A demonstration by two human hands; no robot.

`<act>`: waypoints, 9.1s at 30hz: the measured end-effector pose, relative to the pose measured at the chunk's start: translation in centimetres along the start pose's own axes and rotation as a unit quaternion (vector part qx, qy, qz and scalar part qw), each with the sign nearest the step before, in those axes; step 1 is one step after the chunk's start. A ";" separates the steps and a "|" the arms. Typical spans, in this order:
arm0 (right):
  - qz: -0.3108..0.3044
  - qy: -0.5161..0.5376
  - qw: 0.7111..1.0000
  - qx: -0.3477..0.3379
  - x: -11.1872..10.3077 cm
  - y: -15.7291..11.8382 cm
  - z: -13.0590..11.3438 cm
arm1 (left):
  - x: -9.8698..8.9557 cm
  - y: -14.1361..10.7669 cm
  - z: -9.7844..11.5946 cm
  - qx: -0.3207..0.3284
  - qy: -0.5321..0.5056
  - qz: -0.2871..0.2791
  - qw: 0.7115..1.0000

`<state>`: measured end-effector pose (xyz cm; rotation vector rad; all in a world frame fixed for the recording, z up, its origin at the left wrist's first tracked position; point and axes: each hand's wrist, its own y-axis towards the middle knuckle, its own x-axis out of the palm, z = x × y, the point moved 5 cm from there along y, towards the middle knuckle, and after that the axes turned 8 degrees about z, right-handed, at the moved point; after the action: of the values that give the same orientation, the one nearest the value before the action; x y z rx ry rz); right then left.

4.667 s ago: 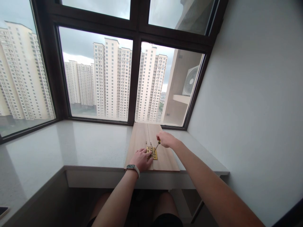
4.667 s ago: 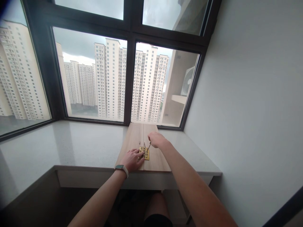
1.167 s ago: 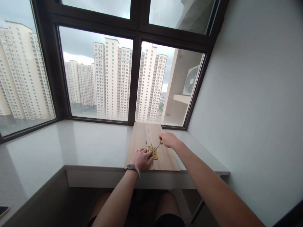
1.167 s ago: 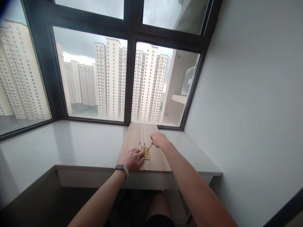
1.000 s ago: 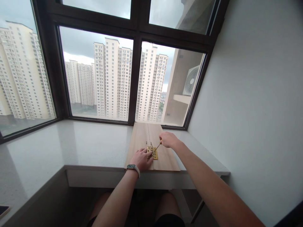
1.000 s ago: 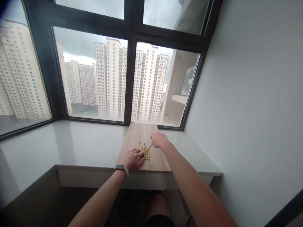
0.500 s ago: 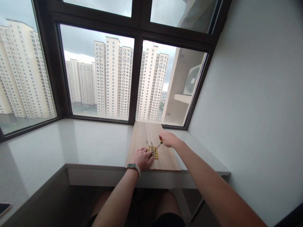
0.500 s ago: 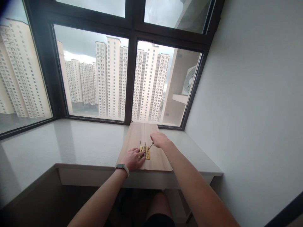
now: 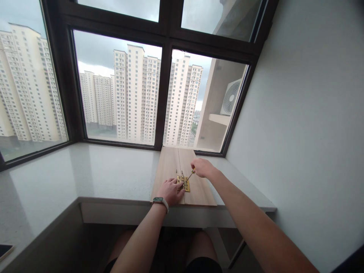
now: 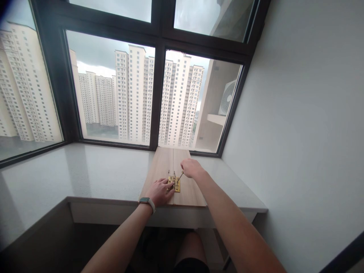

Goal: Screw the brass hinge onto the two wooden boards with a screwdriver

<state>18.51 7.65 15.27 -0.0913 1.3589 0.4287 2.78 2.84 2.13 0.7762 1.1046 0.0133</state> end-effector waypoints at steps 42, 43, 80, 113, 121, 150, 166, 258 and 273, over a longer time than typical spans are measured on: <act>-0.004 -0.010 1.000 0.015 -0.2 -0.1 -0.6 | -0.2 0.0 0.0 -0.010 -0.002 -0.015 1.000; -0.003 -0.012 1.000 0.015 -0.2 -0.1 -0.7 | -0.2 0.0 0.0 -0.009 -0.002 -0.014 1.000; -0.044 -0.036 0.998 0.016 0.7 -0.2 0.8 | 0.0 0.0 -0.2 -0.001 -0.004 -0.001 1.000; 0.026 0.032 0.999 -0.021 0.4 0.9 0.8 | 0.0 0.0 -0.1 0.001 0.001 -0.004 1.000; 0.108 0.070 0.992 0.018 0.4 0.7 0.9 | -0.1 0.1 -0.1 -0.006 -0.002 -0.006 1.000; 0.128 0.117 0.985 0.015 2.0 -0.7 -4.5 | -0.2 0.1 0.0 -0.012 -0.010 -0.017 1.000; 0.175 0.150 0.973 0.003 0.3 -2.0 -3.9 | 0.9 -0.2 -1.2 -0.087 -0.001 -0.010 0.996; 0.342 0.448 0.826 0.027 -1.5 -3.3 -6.0 | -0.6 0.3 0.4 -0.005 -0.041 -0.002 0.999; 0.329 0.436 0.837 0.041 -0.4 -2.2 -6.0 | -0.8 0.2 0.4 -0.009 -0.038 -0.032 0.999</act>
<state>13.66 3.71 13.98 0.3053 2.3194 0.9807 2.78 2.48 2.97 0.7190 1.0545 -0.0598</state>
